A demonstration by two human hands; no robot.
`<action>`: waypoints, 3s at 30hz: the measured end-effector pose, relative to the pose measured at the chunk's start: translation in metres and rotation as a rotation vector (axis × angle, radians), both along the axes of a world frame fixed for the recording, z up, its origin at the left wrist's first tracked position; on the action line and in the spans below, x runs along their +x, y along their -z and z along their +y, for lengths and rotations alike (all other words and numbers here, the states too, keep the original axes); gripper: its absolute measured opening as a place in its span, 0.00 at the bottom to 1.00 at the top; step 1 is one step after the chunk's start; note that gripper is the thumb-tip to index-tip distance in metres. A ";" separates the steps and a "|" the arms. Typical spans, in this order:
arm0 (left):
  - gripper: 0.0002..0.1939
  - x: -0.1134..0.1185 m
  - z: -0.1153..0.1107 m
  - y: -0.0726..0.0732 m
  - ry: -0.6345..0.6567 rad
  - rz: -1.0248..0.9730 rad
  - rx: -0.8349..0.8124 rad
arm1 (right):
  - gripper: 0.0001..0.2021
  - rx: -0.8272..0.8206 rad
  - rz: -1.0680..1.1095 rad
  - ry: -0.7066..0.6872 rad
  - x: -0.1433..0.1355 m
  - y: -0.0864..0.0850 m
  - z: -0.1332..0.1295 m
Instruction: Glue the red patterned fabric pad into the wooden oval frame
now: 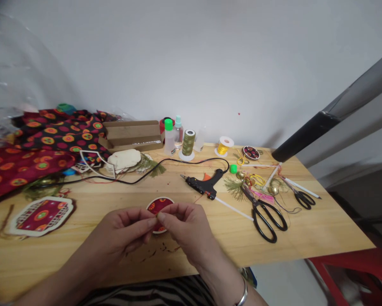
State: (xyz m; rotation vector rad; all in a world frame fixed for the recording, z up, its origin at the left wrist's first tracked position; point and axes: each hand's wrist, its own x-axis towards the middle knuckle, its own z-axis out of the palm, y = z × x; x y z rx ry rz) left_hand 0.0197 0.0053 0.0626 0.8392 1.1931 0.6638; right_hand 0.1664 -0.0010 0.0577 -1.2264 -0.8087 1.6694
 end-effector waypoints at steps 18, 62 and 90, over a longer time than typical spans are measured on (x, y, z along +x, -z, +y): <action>0.12 0.000 0.002 -0.005 0.024 0.074 0.067 | 0.07 0.104 -0.128 -0.001 0.002 0.001 -0.002; 0.11 -0.004 -0.001 0.002 0.015 0.032 0.088 | 0.07 0.097 -0.155 0.018 -0.002 0.000 -0.004; 0.11 -0.002 -0.003 -0.004 0.038 0.122 0.137 | 0.05 0.104 -0.154 -0.001 -0.001 -0.001 -0.006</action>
